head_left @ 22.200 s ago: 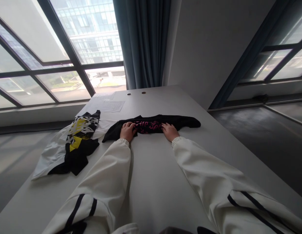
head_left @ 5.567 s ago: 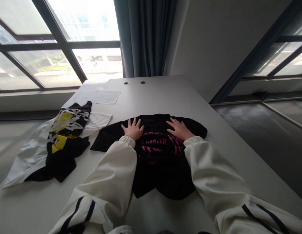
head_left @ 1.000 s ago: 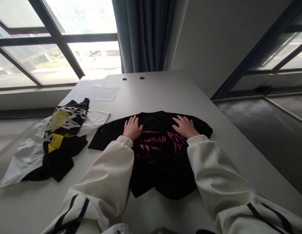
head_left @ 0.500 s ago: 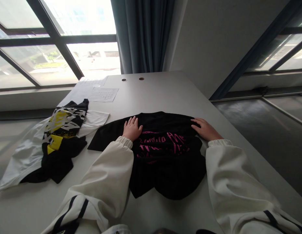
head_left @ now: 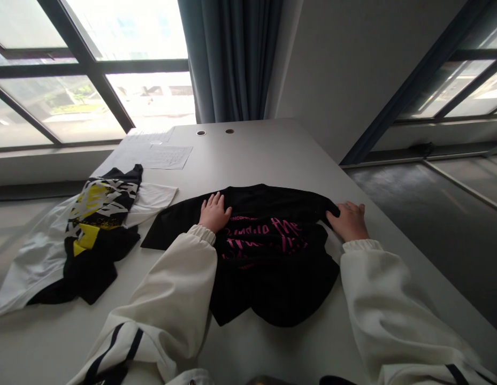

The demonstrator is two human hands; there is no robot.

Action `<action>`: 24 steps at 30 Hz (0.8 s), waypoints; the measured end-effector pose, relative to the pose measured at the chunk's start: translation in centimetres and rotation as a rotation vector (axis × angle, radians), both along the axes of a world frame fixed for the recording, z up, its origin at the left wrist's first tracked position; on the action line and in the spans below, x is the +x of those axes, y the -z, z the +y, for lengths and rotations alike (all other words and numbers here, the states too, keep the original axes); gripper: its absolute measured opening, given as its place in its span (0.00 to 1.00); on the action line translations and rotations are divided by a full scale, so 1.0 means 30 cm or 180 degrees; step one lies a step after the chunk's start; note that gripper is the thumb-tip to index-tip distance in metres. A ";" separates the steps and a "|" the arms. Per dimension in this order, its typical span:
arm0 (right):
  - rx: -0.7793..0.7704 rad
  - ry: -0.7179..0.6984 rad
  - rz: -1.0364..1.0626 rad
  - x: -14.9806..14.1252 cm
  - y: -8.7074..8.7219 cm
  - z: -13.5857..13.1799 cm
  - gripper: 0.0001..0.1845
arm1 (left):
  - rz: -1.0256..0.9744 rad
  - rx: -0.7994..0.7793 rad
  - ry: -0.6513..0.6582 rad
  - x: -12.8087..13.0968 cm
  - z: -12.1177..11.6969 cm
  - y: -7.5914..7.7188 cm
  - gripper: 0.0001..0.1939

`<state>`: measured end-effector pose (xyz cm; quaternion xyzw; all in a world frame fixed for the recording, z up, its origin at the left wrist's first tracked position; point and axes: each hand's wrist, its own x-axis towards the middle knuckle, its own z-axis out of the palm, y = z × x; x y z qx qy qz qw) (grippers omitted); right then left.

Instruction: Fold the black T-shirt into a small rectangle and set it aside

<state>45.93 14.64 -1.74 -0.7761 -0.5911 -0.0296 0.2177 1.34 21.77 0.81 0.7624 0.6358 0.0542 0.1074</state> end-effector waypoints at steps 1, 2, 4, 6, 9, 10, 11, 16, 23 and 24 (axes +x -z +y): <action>0.0074 -0.0006 0.0031 -0.007 -0.006 0.005 0.19 | 0.0000 -0.0005 0.0001 0.000 -0.001 -0.001 0.35; 0.0166 0.0041 0.0116 -0.015 -0.013 0.010 0.18 | -0.0001 -0.0011 -0.0001 0.000 -0.001 -0.002 0.35; 0.0355 0.0184 0.0436 -0.025 -0.033 0.012 0.19 | -0.0007 -0.0014 -0.0012 0.001 -0.002 -0.004 0.35; 0.0624 0.0453 0.0729 -0.027 -0.054 0.006 0.21 | -0.0012 -0.0013 -0.0015 0.000 -0.002 -0.004 0.35; 0.1090 0.0751 0.0907 -0.019 -0.077 -0.007 0.21 | -0.0008 -0.0025 -0.0012 -0.001 -0.001 -0.003 0.35; 0.1186 0.0797 0.0950 -0.016 -0.082 -0.010 0.21 | -0.0004 -0.0030 -0.0012 -0.001 -0.001 -0.003 0.35; 0.1240 0.0830 0.0998 -0.014 -0.086 -0.012 0.21 | -0.0001 -0.0030 -0.0015 -0.001 0.000 -0.002 0.35; 0.1378 0.0756 0.1162 -0.022 -0.095 -0.019 0.23 | -0.0019 -0.0031 -0.0007 -0.003 0.000 -0.001 0.35; 0.0606 0.0104 0.1376 -0.040 -0.073 -0.109 0.48 | -0.0046 -0.0040 -0.0015 -0.001 -0.003 -0.004 0.35; 0.0434 -0.0014 0.1335 -0.039 -0.070 -0.121 0.50 | -0.0042 -0.0045 -0.0012 -0.001 -0.003 -0.004 0.35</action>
